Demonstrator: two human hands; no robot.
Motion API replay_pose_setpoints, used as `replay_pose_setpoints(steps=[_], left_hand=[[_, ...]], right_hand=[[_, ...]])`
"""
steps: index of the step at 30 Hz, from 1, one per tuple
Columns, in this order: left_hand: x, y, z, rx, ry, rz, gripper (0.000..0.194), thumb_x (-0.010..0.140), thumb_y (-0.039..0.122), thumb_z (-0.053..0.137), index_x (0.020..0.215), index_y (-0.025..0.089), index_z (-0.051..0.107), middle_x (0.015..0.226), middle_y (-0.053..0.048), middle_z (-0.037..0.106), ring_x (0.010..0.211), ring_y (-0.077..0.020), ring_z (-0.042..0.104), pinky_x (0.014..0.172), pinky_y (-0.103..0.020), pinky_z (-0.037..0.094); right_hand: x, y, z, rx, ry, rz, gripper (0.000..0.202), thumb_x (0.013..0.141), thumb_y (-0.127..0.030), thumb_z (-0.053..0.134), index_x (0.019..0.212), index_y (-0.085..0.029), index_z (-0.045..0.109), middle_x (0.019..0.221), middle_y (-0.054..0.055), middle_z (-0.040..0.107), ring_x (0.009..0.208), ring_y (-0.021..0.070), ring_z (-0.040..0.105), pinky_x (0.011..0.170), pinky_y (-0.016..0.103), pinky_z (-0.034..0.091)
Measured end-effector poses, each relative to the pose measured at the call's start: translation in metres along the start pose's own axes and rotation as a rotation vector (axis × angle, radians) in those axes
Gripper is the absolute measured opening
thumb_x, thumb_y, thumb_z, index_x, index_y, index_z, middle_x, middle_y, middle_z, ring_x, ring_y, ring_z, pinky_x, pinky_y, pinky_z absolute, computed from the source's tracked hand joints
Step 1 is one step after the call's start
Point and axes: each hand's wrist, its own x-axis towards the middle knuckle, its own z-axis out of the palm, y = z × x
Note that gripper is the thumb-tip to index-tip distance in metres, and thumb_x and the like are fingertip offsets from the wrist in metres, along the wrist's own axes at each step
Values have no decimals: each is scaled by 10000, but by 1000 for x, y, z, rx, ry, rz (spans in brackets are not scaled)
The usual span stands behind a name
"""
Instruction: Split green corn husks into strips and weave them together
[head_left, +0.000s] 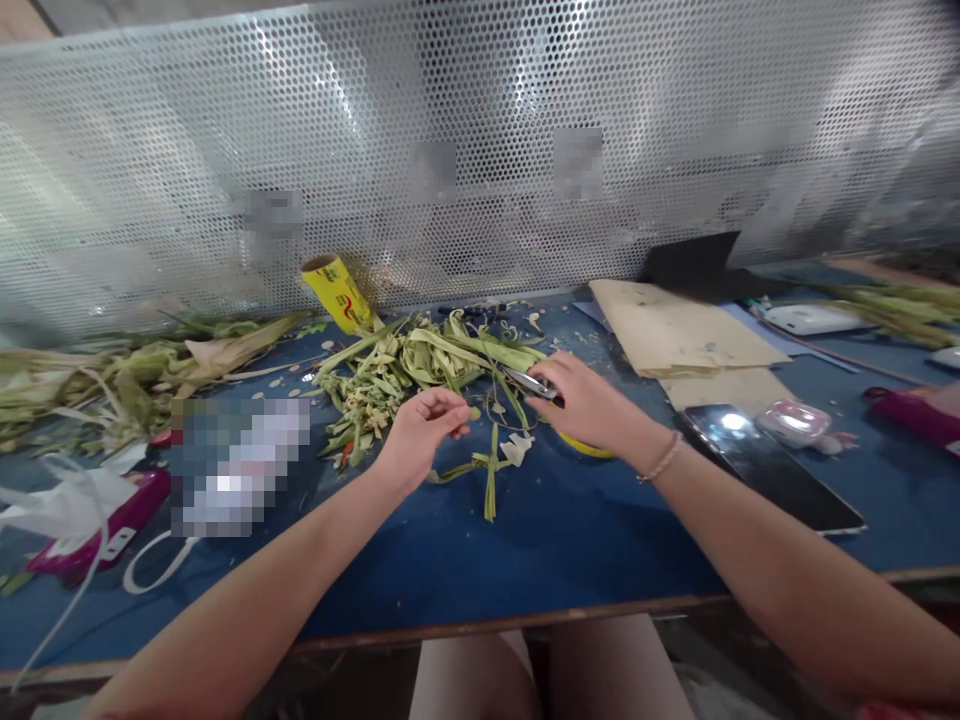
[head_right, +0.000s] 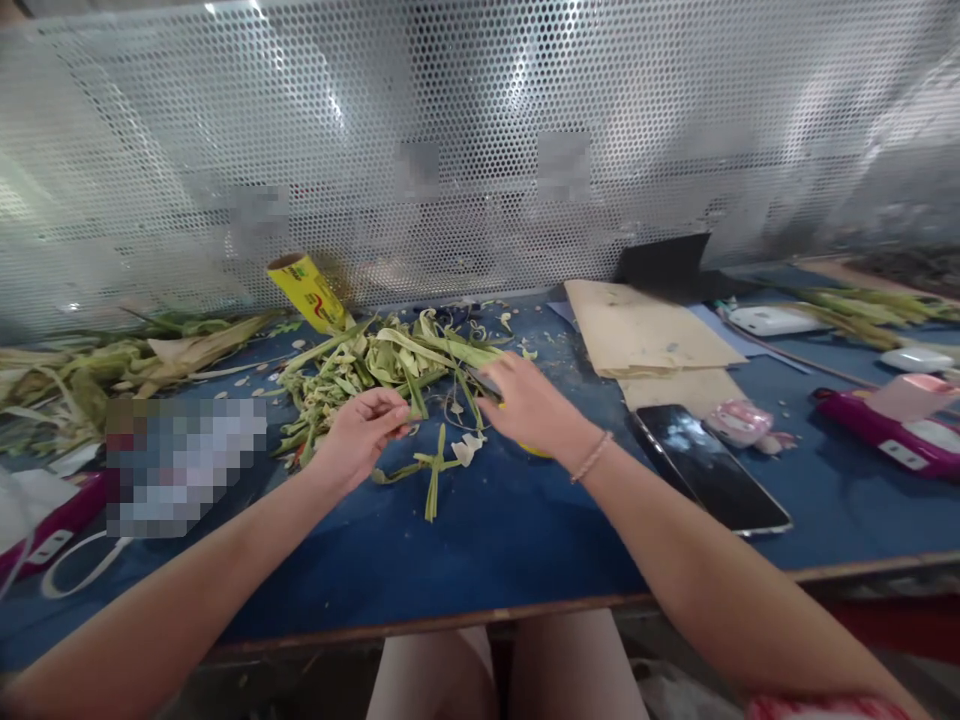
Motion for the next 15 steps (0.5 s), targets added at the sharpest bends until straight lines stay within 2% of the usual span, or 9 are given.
replay_pose_setpoints(steps=[2, 5, 10, 15], left_hand=[[-3, -2, 5, 76, -37, 53, 142, 575, 173, 710, 620, 136, 580, 551, 19, 599, 509, -55, 533, 505, -154, 422], [-8, -3, 11, 136, -66, 92, 156, 584, 171, 697, 615, 143, 546, 540, 32, 584, 506, -57, 521, 523, -169, 424], [-12, -3, 15, 175, -68, 149, 212, 630, 175, 657, 631, 167, 444, 502, 64, 531, 491, -62, 514, 510, -176, 409], [-14, 0, 17, 213, -92, 141, 233, 645, 175, 642, 652, 173, 409, 540, 47, 576, 501, -68, 533, 517, -180, 416]], right_hand=[[-1, -18, 7, 265, 2, -184, 307, 812, -307, 481, 1091, -184, 518, 993, 96, 538, 796, 163, 552, 750, 332, 466], [-3, -36, 19, 446, 68, -284, 293, 801, -295, 517, 1084, -227, 550, 950, 64, 568, 847, 156, 552, 767, 314, 473], [-3, -40, 29, 485, 255, -302, 167, 802, -260, 520, 889, -219, 656, 787, 47, 627, 750, 141, 574, 683, 278, 490], [-3, -40, 27, 567, 286, -312, 147, 786, -251, 538, 765, -203, 675, 700, 43, 638, 636, 120, 563, 581, 249, 481]])
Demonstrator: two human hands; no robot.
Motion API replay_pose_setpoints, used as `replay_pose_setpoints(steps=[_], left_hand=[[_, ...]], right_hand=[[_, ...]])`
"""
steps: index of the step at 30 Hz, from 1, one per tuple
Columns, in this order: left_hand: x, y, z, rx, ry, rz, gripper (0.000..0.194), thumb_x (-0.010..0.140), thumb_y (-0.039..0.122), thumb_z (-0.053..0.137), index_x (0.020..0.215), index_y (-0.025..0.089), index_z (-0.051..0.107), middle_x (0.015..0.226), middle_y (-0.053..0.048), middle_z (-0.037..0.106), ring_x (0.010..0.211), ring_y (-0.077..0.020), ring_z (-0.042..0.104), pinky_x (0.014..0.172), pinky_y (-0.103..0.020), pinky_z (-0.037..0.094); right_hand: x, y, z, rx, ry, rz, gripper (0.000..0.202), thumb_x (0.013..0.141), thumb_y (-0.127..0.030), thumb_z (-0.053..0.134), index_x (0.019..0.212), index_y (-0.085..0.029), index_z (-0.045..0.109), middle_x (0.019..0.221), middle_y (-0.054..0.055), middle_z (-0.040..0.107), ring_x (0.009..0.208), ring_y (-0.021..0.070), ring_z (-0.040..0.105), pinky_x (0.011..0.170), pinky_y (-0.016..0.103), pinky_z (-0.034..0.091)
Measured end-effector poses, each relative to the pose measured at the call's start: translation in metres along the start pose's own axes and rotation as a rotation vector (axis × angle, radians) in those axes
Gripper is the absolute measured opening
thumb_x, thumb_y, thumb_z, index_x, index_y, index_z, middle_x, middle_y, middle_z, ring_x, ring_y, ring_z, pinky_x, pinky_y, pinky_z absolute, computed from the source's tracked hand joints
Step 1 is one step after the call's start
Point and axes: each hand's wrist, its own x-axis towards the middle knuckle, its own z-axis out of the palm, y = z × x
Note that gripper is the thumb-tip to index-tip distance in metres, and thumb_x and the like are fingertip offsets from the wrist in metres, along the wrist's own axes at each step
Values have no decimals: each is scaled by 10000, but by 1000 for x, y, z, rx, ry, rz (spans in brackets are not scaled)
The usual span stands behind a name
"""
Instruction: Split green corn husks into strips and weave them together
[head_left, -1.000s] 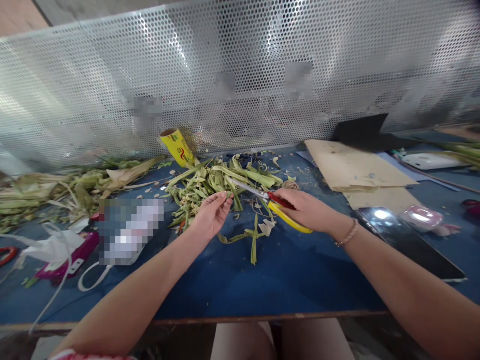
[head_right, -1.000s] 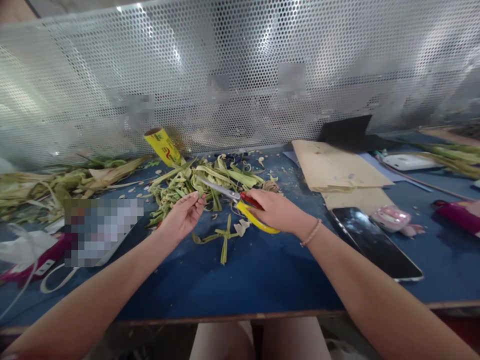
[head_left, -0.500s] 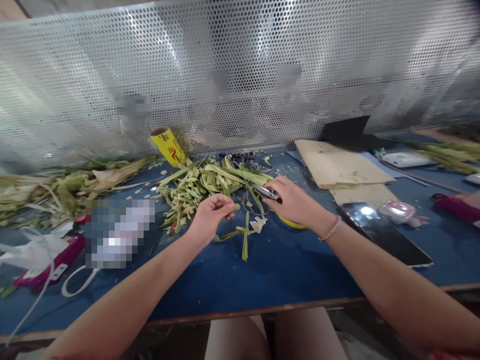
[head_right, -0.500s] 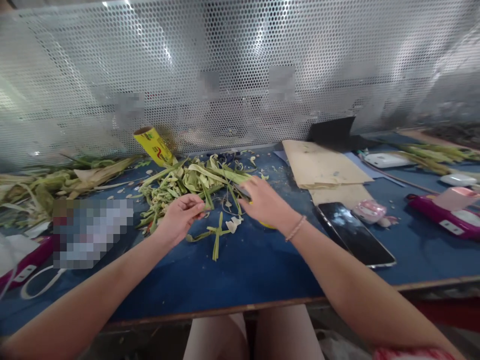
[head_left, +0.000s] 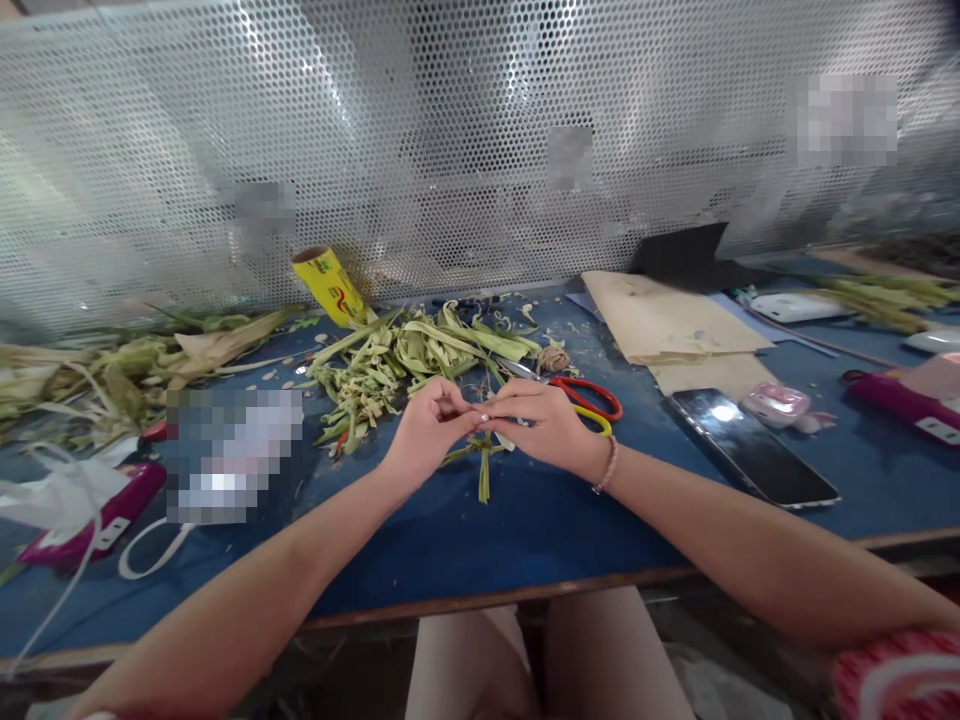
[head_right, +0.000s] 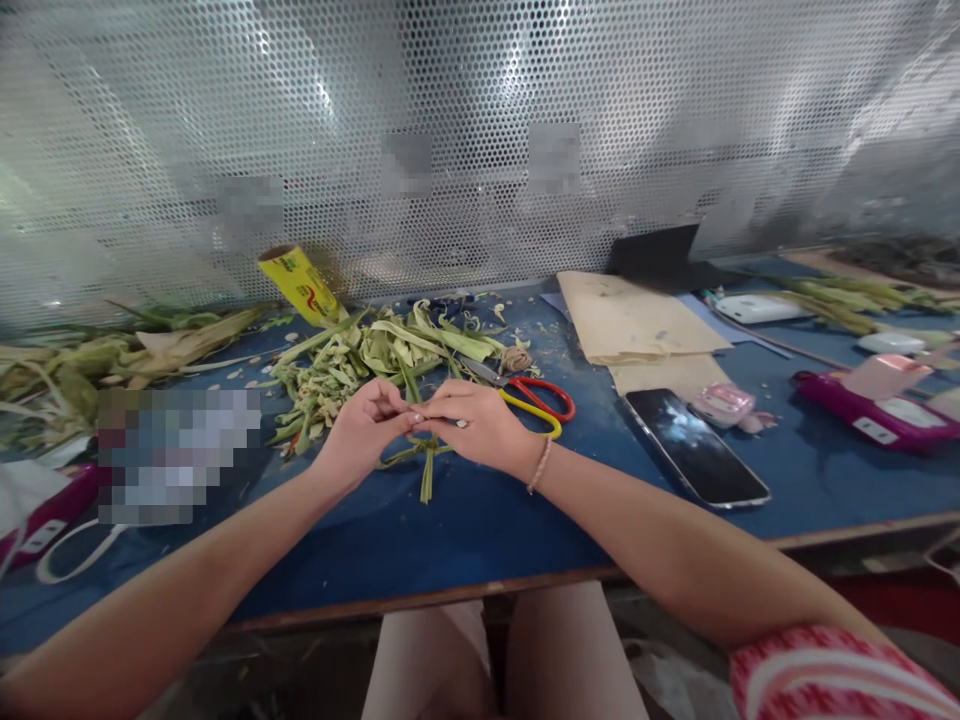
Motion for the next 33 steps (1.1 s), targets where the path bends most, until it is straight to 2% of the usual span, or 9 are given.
replay_pose_setpoints(steps=[7, 11, 14, 17, 20, 23, 27, 30, 33], left_hand=[[7, 5, -8, 99, -93, -57, 149, 671, 207, 620, 717, 175, 482, 599, -8, 628, 595, -135, 617, 605, -241, 476], [14, 6, -22, 290, -26, 34, 129, 686, 146, 542, 809, 179, 567, 689, -42, 656, 657, -157, 619, 638, -260, 469], [15, 8, -33, 602, -215, 130, 179, 592, 88, 560, 728, 187, 620, 712, -32, 635, 688, -162, 575, 657, -257, 442], [13, 7, -36, 856, -441, 183, 328, 538, 196, 658, 863, 190, 615, 872, -48, 603, 802, -195, 537, 737, -295, 418], [10, 1, -31, 1044, -521, 222, 525, 511, 432, 708, 941, 162, 573, 939, -92, 574, 871, -247, 505, 773, -356, 399], [9, -7, -23, 1121, -571, 287, 485, 605, 490, 638, 944, 151, 559, 946, -112, 574, 890, -252, 500, 774, -358, 389], [8, -13, -17, 1118, -553, 332, 223, 735, 322, 562, 903, 177, 581, 898, -91, 601, 855, -220, 530, 757, -320, 385], [7, -13, -16, 1021, -429, 313, 132, 747, 195, 519, 849, 201, 602, 841, -62, 622, 818, -200, 553, 741, -296, 391], [6, -13, -15, 786, -279, 268, 142, 697, 147, 540, 791, 226, 612, 770, -27, 637, 739, -177, 575, 691, -263, 406]], right_hand=[[3, -3, -1, 70, 6, 176, 143, 746, -268, 579, 665, -187, 664, 604, 29, 606, 586, 120, 538, 568, 259, 442], [4, 8, -5, 111, 70, 343, 108, 708, -248, 599, 649, -187, 666, 593, 16, 593, 577, 117, 530, 557, 257, 430], [3, 22, -7, 260, 148, 526, 94, 666, -273, 629, 636, -189, 659, 568, 2, 592, 541, 112, 529, 533, 260, 434], [2, 32, -3, 494, 216, 652, 109, 622, -296, 666, 643, -189, 662, 534, -13, 591, 507, 102, 529, 528, 263, 451], [2, 34, 2, 678, 264, 734, 116, 573, -291, 701, 626, -193, 669, 533, -21, 599, 502, 88, 535, 542, 255, 464], [2, 29, 6, 770, 279, 805, 133, 523, -270, 733, 606, -185, 673, 534, -22, 606, 505, 80, 539, 547, 240, 464], [2, 23, 7, 799, 236, 820, 152, 514, -265, 742, 619, -173, 681, 546, -15, 618, 510, 81, 543, 548, 237, 469], [2, 21, 5, 796, 235, 780, 142, 534, -279, 733, 623, -180, 682, 539, -16, 613, 512, 83, 542, 544, 241, 473], [1, 20, 3, 741, 322, 704, 130, 549, -287, 725, 632, -197, 683, 551, -16, 614, 519, 88, 543, 543, 250, 480]])
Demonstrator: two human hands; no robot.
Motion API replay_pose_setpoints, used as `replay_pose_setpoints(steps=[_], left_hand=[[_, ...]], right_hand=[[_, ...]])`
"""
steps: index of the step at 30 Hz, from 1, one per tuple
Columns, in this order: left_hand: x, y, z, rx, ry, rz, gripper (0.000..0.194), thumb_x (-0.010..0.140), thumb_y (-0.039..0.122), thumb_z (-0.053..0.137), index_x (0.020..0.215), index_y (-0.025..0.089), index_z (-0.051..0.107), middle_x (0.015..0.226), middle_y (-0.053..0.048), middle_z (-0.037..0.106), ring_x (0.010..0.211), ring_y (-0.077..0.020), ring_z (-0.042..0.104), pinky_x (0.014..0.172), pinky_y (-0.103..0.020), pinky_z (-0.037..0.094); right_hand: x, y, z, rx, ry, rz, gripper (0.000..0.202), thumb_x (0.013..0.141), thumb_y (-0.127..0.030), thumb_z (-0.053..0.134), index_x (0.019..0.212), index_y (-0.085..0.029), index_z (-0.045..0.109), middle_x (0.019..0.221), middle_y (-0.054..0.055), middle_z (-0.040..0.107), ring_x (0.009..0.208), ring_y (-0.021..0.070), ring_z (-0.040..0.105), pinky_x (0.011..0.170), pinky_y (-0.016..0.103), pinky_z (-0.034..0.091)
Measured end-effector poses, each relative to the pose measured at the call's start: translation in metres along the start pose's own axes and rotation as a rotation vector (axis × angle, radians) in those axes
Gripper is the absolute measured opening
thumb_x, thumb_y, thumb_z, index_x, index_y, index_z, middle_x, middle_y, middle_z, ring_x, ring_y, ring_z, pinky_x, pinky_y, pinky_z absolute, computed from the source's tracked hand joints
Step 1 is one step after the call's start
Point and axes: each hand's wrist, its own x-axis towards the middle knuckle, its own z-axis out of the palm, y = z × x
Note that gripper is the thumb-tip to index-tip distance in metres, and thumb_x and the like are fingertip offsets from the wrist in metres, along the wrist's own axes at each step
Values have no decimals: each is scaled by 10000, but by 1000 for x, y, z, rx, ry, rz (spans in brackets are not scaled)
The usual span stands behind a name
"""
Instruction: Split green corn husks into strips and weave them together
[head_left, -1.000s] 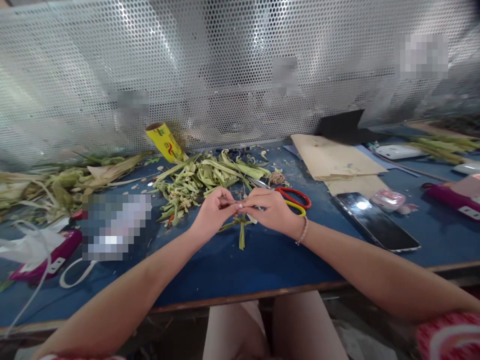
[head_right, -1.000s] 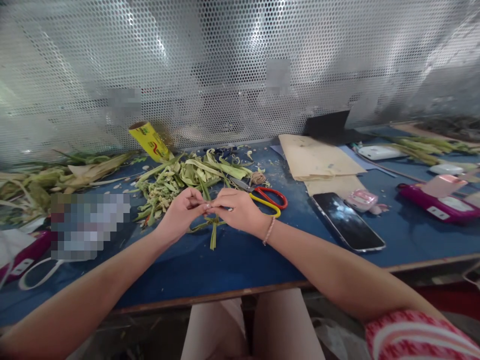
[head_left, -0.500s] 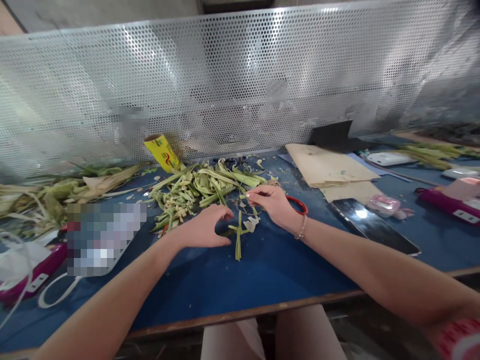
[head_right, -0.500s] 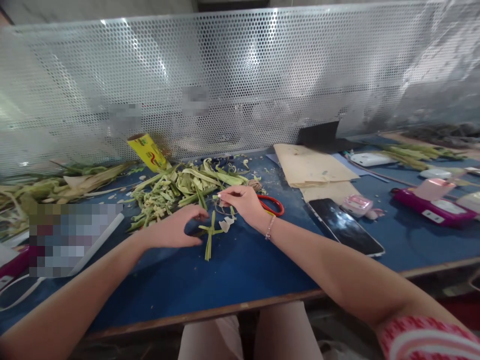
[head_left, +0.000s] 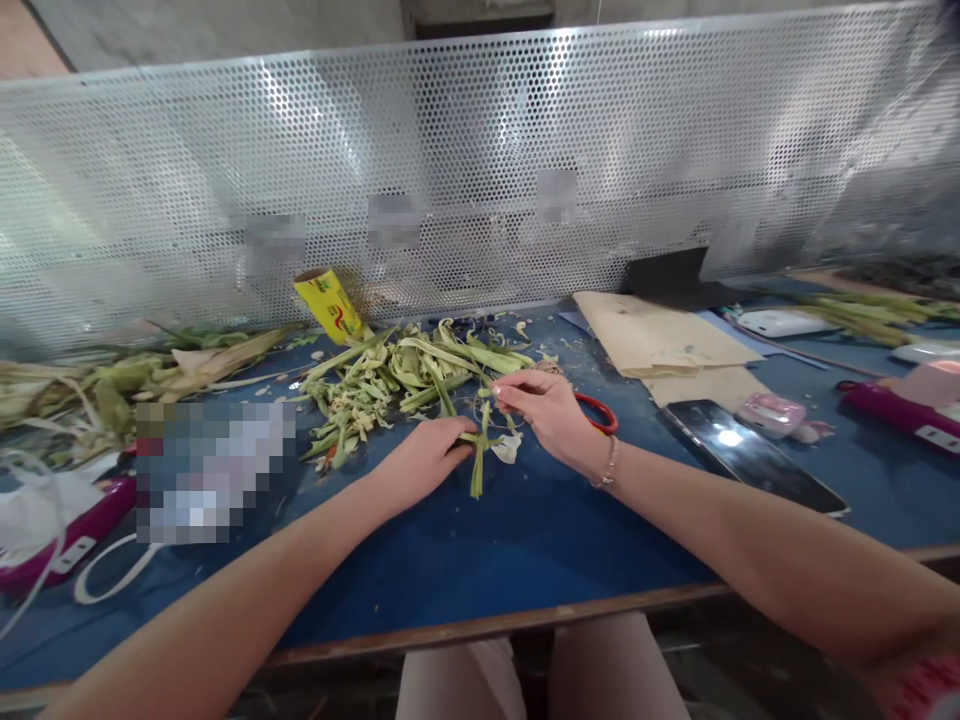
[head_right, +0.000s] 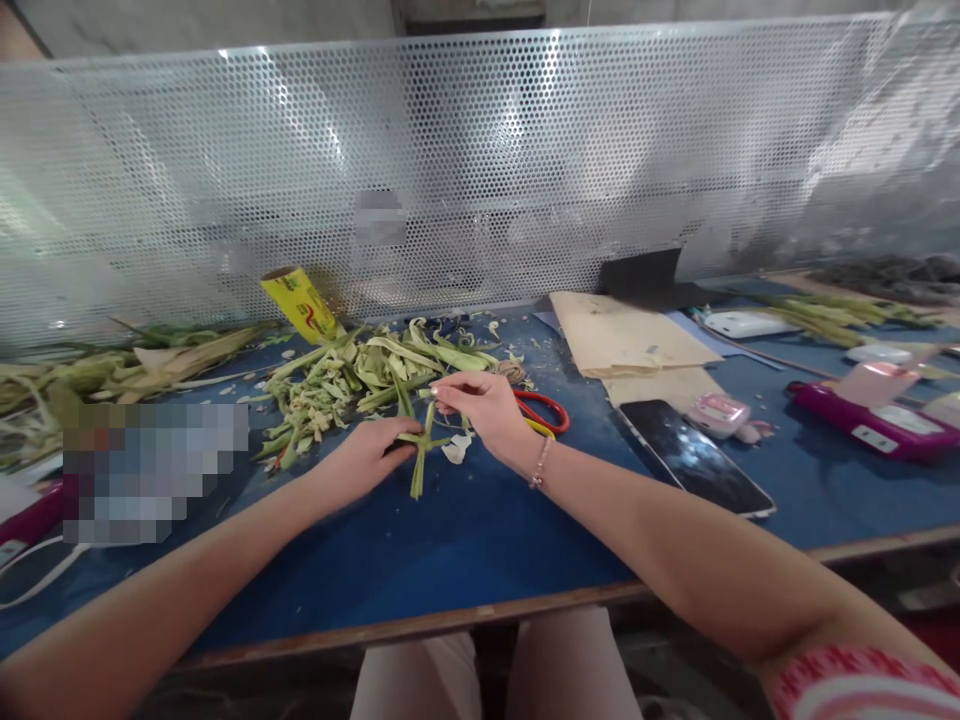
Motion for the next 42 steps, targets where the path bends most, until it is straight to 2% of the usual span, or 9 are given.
replay_pose_setpoints(steps=[4, 7, 10, 13, 17, 21, 28, 33, 42], left_hand=[[0, 5, 5, -426, 68, -207, 110, 646, 116, 567, 710, 207, 568, 540, 23, 580, 517, -133, 540, 542, -231, 400], [0, 12, 10, -717, 91, -280, 135, 632, 141, 614, 744, 175, 547, 596, 16, 596, 473, -93, 501, 496, -210, 382], [0, 18, 12, -855, 127, -302, 212, 617, 151, 652, 804, 161, 553, 699, -10, 617, 552, -94, 537, 491, -191, 375], [0, 21, 13, -903, 130, -306, 294, 580, 116, 681, 835, 165, 543, 757, -14, 617, 646, -107, 563, 530, -185, 397], [-2, 19, 16, -926, 112, -292, 393, 548, 89, 698, 886, 176, 518, 730, 24, 581, 591, -70, 511, 508, -170, 366], [-3, 18, 18, -942, 133, -284, 405, 560, 116, 696, 912, 171, 503, 695, 42, 536, 582, -63, 463, 525, -184, 346], [-3, 26, 16, -955, 172, -267, 267, 629, 238, 667, 822, 149, 506, 573, 67, 445, 482, -43, 358, 466, -194, 288], [-3, 25, 19, -1033, 227, -263, 212, 664, 285, 648, 775, 157, 520, 535, 65, 428, 475, -44, 361, 467, -189, 286], [-4, 26, 18, -1055, 260, -258, 211, 627, 269, 685, 744, 155, 551, 521, 64, 434, 465, -34, 360, 456, -172, 280]], right_hand=[[-4, -4, 1, -20, 31, -109, 120, 557, -278, 720, 651, -212, 683, 579, -17, 623, 535, 96, 545, 544, 255, 481], [-9, -8, 6, -40, -54, -110, 96, 562, -246, 717, 645, -215, 683, 608, -14, 637, 566, 100, 557, 560, 249, 477], [-14, -10, 11, -72, -98, -96, 62, 577, -219, 705, 633, -208, 679, 625, -12, 641, 588, 101, 564, 579, 246, 474], [-17, -11, 13, -88, -91, -78, 52, 583, -210, 699, 625, -199, 671, 611, -18, 628, 566, 96, 553, 559, 242, 466], [-18, -8, 14, -93, -108, -78, 52, 581, -198, 702, 619, -190, 667, 603, -24, 613, 562, 85, 540, 557, 227, 453], [-16, -6, 14, -138, -104, -110, 56, 580, -187, 703, 631, -187, 679, 623, -13, 617, 608, 89, 550, 586, 220, 447], [-14, -6, 10, -287, -155, -206, 66, 606, -181, 675, 660, -208, 702, 666, 12, 622, 627, 103, 567, 578, 228, 452], [-19, -10, 12, -367, -174, -295, 71, 634, -169, 643, 663, -203, 699, 697, 28, 635, 636, 109, 585, 572, 227, 470], [-24, -17, 13, -545, -173, -471, 126, 684, -110, 587, 713, -178, 690, 732, 42, 659, 675, 118, 606, 631, 234, 498]])
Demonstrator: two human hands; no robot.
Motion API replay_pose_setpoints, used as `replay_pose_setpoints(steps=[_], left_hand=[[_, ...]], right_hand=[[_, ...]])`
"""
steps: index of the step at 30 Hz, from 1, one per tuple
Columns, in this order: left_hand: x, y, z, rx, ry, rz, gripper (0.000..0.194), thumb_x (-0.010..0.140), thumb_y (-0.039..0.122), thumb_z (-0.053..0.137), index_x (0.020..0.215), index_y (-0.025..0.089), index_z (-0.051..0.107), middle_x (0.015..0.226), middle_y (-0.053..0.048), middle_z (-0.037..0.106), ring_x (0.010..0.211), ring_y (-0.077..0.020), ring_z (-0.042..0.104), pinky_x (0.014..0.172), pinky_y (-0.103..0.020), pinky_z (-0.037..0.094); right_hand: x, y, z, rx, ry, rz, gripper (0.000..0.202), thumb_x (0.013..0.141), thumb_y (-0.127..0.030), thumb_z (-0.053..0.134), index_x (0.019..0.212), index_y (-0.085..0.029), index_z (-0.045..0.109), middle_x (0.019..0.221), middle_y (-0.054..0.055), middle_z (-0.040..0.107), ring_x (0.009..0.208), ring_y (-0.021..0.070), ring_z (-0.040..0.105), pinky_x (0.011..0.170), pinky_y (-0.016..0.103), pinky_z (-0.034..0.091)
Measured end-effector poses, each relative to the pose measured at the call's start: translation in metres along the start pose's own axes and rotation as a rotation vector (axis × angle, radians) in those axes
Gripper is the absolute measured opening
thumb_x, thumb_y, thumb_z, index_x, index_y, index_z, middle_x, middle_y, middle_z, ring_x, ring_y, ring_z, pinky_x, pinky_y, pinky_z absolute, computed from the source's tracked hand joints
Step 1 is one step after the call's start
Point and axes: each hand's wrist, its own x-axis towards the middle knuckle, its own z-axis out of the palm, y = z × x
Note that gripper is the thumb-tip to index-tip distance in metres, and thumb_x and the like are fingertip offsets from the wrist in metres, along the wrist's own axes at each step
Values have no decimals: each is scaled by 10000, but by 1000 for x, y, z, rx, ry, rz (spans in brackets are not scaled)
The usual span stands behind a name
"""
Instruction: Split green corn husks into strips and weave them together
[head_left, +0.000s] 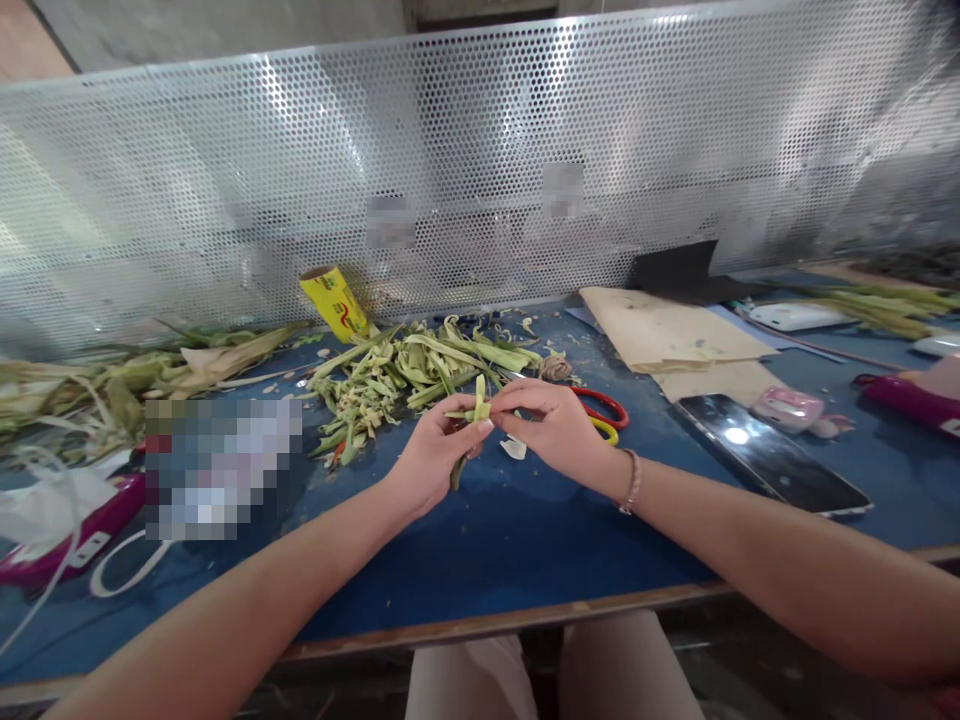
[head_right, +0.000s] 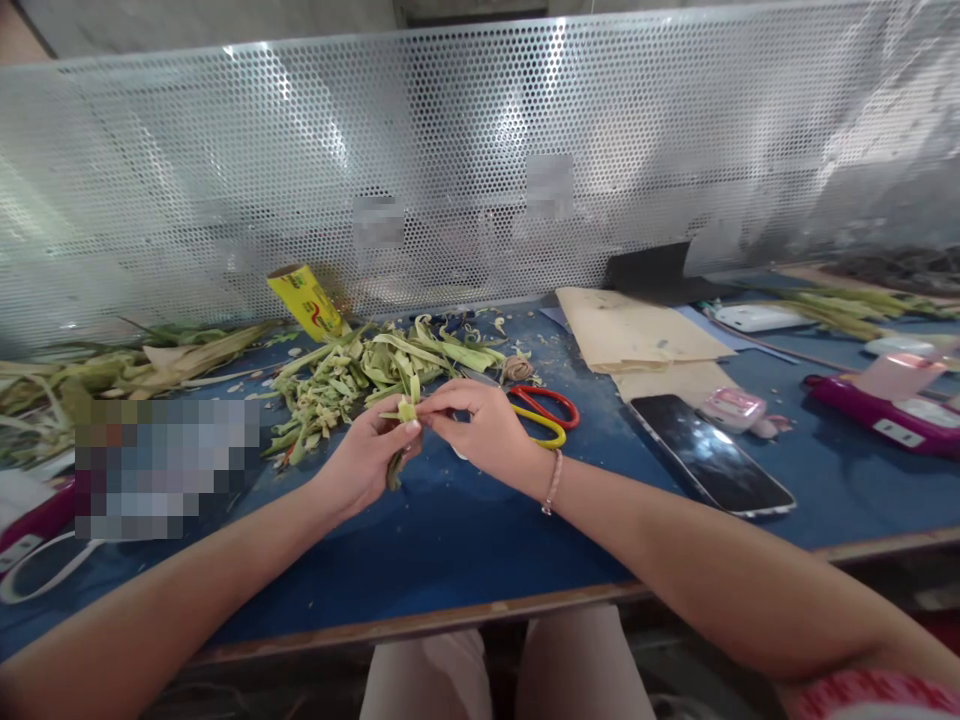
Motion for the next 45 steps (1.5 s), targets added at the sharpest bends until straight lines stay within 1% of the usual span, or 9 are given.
replay_pose_setpoints(steps=[6, 10, 14, 17, 22, 28, 32, 36, 45], left_hand=[[1, -1, -5, 120, -1, 32, 233, 612, 252, 695, 790, 177, 565, 524, 70, 438, 467, -31, 373, 452, -163, 279], [0, -1, -4, 119, -13, 7, 227, 618, 261, 690, 780, 169, 560, 521, 63, 443, 472, -39, 383, 458, -172, 297], [-1, -1, -1, 11, -22, -1, 213, 624, 234, 690, 765, 158, 549, 525, 59, 450, 470, -38, 377, 461, -179, 301], [-1, 0, 2, -85, -31, -9, 209, 622, 227, 693, 745, 147, 544, 527, 58, 442, 466, -35, 369, 452, -181, 293], [-2, 1, 5, -131, -18, -39, 208, 630, 231, 688, 745, 136, 544, 505, 59, 423, 460, -34, 358, 442, -176, 284], [0, -1, 3, -106, -6, -5, 212, 599, 209, 709, 722, 138, 551, 515, 57, 453, 453, -31, 370, 445, -176, 286], [1, -2, 1, -60, 2, 22, 216, 586, 214, 716, 717, 145, 559, 511, 57, 470, 446, -34, 382, 447, -181, 293], [0, -2, 1, -54, 7, 16, 209, 582, 221, 716, 708, 145, 567, 525, 54, 476, 443, -34, 382, 442, -185, 294], [-2, -2, 3, -127, 38, -38, 175, 628, 237, 691, 728, 148, 579, 520, 50, 457, 461, -37, 381, 452, -179, 313]], right_hand=[[3, -5, -5, -31, 22, -3, 98, 699, -135, 602, 730, -181, 683, 724, 28, 667, 677, 119, 618, 629, 234, 514], [4, -7, -8, -107, 47, -100, 119, 690, -100, 606, 684, -187, 688, 755, 31, 680, 704, 121, 629, 652, 229, 525], [3, -7, -9, -151, 25, -219, 168, 699, -71, 589, 676, -202, 692, 743, 18, 690, 698, 112, 635, 667, 215, 529], [2, -4, -8, -159, 14, -236, 188, 716, -76, 575, 698, -219, 695, 763, 6, 695, 708, 112, 640, 670, 217, 533], [0, -3, -6, -144, 11, -198, 186, 726, -94, 575, 724, -228, 703, 786, 1, 700, 724, 121, 646, 685, 232, 539], [0, -9, -4, -12, 88, -29, 184, 694, -96, 603, 738, -241, 706, 782, 2, 695, 715, 129, 644, 669, 249, 544], [0, -9, -3, 50, 53, 64, 151, 670, -111, 613, 708, -225, 704, 746, 11, 689, 689, 135, 640, 628, 248, 542], [0, -7, -2, 5, 4, 50, 168, 674, -108, 590, 700, -229, 704, 750, 12, 689, 690, 136, 636, 648, 259, 531], [-2, -5, -2, -78, -33, 0, 129, 705, -116, 574, 689, -207, 664, 777, 22, 685, 716, 144, 632, 637, 263, 503]])
